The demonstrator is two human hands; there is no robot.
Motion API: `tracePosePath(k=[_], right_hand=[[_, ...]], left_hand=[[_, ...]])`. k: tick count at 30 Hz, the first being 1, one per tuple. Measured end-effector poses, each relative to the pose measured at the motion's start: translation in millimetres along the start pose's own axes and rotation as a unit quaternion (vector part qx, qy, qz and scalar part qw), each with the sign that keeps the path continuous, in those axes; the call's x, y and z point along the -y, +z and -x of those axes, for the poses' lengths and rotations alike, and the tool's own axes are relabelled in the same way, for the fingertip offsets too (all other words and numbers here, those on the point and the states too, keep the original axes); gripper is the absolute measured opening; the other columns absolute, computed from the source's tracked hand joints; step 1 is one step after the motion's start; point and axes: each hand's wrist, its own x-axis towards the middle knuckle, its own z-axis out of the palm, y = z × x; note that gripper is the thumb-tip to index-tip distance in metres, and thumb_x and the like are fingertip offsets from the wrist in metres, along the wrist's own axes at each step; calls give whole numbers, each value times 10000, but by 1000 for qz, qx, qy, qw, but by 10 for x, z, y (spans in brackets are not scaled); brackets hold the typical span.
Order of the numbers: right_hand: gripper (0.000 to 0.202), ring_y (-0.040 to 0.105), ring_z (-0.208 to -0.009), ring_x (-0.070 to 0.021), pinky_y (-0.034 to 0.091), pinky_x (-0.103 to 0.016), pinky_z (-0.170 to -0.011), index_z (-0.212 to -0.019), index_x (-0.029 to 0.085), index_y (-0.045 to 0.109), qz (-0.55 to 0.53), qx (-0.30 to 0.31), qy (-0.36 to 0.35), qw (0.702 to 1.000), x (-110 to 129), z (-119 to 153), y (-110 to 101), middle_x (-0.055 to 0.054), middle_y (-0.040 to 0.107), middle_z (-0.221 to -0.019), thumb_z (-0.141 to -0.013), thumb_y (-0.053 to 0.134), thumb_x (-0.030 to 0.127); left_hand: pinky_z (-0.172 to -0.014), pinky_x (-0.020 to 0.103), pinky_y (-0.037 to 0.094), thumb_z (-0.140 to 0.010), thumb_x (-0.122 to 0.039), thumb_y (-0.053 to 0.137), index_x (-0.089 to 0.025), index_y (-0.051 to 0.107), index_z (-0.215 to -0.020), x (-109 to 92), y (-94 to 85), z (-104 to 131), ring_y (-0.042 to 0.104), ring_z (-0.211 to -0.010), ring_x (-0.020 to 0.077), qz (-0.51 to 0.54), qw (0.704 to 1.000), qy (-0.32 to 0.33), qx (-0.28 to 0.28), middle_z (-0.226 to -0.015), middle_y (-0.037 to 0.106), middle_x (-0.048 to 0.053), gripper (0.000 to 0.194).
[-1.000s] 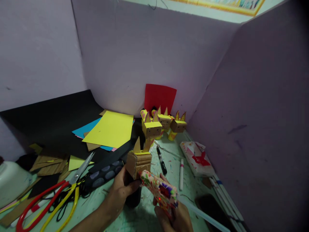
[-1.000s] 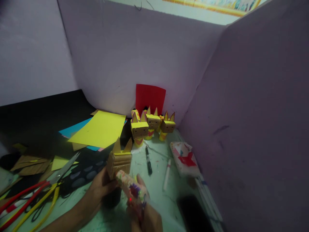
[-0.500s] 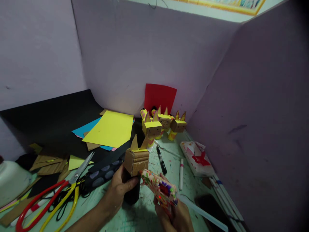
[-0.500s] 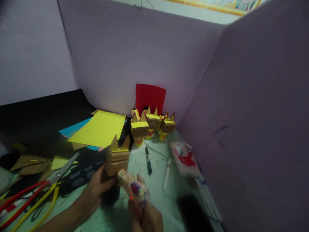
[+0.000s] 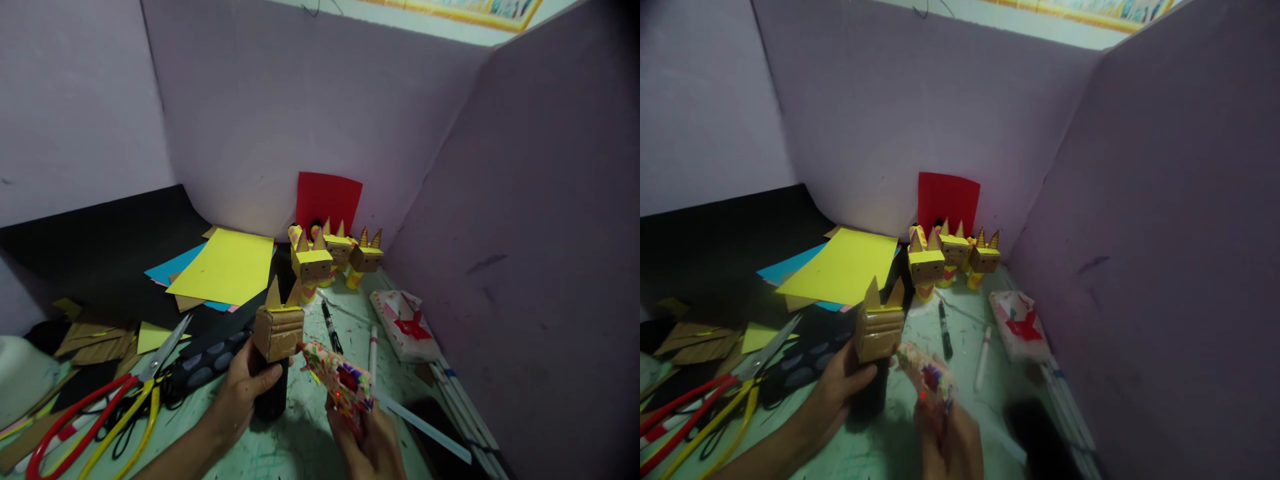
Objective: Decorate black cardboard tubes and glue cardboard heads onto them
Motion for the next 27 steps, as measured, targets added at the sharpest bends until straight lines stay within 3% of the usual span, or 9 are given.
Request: tracePosePath(k=[6,12,15,18,23,27], right_hand=[[439,662,-714,-226,539,-264,-706,-850,185,742,-36,11,-12,999,-75,-24,36,-91,727,-795,-796,528,564],[452,672,-757,-244,548,-274,-671,-934,179,738,-32,5,19,999,-135,17,79,-109,728,-878,-786,546,560],[441,676,-694,-233,551,-269,-647,-909,196,746,-29,12,-5,999,-105,4,71,-89,726,-796,-786,543,568],[454,681,-665,-231,557,-263,-644,-875,204,751,-40,22,-28,999,-77,-5,62,-74,718,-728,-780,535,592],[503,702,-776,-258,562,-269,-682,-879,181,756,-12,-13,12,1000,-114,62,106,-110,743,-843,-775,528,617],[524,699,-707,-245,558,-256,-640,-813,192,760,-5,1,1,1000,-86,86,127,-99,739,-753,-781,491,641]], left_hand=[[-949,384,403,-643,-234,739,-177,619,-1079,33,-8,12,596,-1015,266,-11,1000,1,19,-1125,664,99,456],[-990,400,377,-639,-226,743,-188,561,-1203,48,13,15,550,-1120,288,3,1000,3,30,-1179,642,103,594],[-994,411,377,-615,-244,761,-191,554,-1225,43,22,13,550,-1128,305,-1,1000,-3,22,-1174,648,108,647],[-1011,411,364,-608,-245,766,-190,554,-1226,32,26,16,536,-1152,309,-8,1000,0,19,-1186,644,110,656],[-1016,398,364,-630,-230,754,-192,553,-1238,31,30,23,515,-1181,305,-13,999,5,31,-1218,630,108,642],[-999,394,384,-640,-212,751,-198,531,-1267,52,29,8,530,-1164,299,-12,1000,2,27,-1208,637,109,664]])
